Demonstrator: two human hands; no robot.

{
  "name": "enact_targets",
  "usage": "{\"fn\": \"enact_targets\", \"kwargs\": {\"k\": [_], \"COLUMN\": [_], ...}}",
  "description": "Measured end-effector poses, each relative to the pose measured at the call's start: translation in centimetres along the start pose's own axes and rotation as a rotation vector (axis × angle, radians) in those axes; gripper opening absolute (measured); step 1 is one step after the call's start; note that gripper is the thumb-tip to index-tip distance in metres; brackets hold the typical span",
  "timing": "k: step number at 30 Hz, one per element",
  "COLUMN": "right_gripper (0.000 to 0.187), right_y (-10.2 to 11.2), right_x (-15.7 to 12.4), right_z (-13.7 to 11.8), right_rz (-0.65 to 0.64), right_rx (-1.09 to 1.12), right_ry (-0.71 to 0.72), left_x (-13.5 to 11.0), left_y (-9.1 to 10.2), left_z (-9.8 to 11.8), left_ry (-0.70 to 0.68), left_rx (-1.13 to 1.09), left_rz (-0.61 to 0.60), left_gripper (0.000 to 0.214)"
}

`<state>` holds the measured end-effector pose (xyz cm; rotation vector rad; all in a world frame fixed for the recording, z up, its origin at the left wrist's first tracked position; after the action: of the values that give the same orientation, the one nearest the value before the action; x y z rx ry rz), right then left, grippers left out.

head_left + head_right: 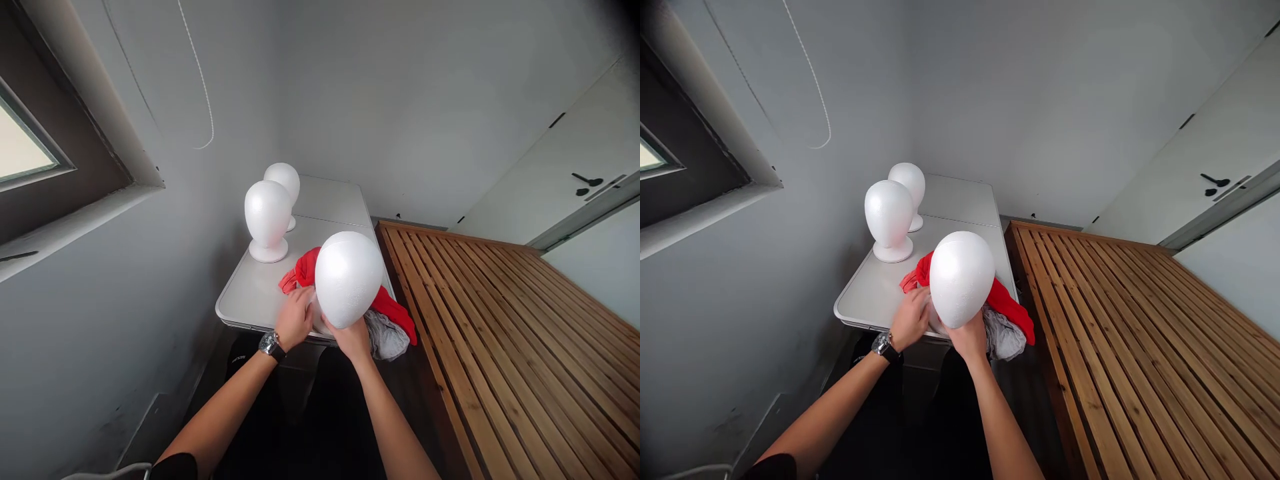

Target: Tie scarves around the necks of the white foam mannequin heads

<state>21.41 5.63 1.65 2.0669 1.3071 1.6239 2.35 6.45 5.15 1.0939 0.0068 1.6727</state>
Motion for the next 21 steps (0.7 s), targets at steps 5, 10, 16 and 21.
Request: {"fn": "enact_targets", "kwargs": {"k": [5,10,16,21], "right_gripper": [0.08,0.102,0.118,0.104], "right_y": [0.0,1.2,5.7,10.5], "right_x": [-0.5,-0.2,-1.3,-0.2], "right_z": [0.5,0.3,1.0,4.5], "right_rz": [0.008,-0.051,0.035,0.357], "right_rx": [0.116,0.22,0.221,0.277], "right_ry": [-0.177,-0.252,-0.159,-0.104], "left_x": [4.7,10.0,20.4,29.5], "left_y": [0.8,1.1,0.3,-2.1], "left_z": [-2.8,-4.1,-3.3,1.1], "left_ry": [-0.085,0.012,0.263,0.554], "left_rx": [0.268,0.146,-0.297,-0.851], "left_rz": [-0.003,-0.027,-0.093,-0.245], "left_gripper": [0.049,0.012,0.028,0.031]}}
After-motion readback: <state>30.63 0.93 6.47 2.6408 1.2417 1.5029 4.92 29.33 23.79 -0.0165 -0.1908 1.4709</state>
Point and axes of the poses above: each hand's wrist, its own x-axis towards the middle knuckle, its own y-axis out of the back of the hand, z = x × y, the point moved 4 cm from there along x, towards the middle knuckle, and after that the axes turned 15 degrees about z, right-handed, at the moved point
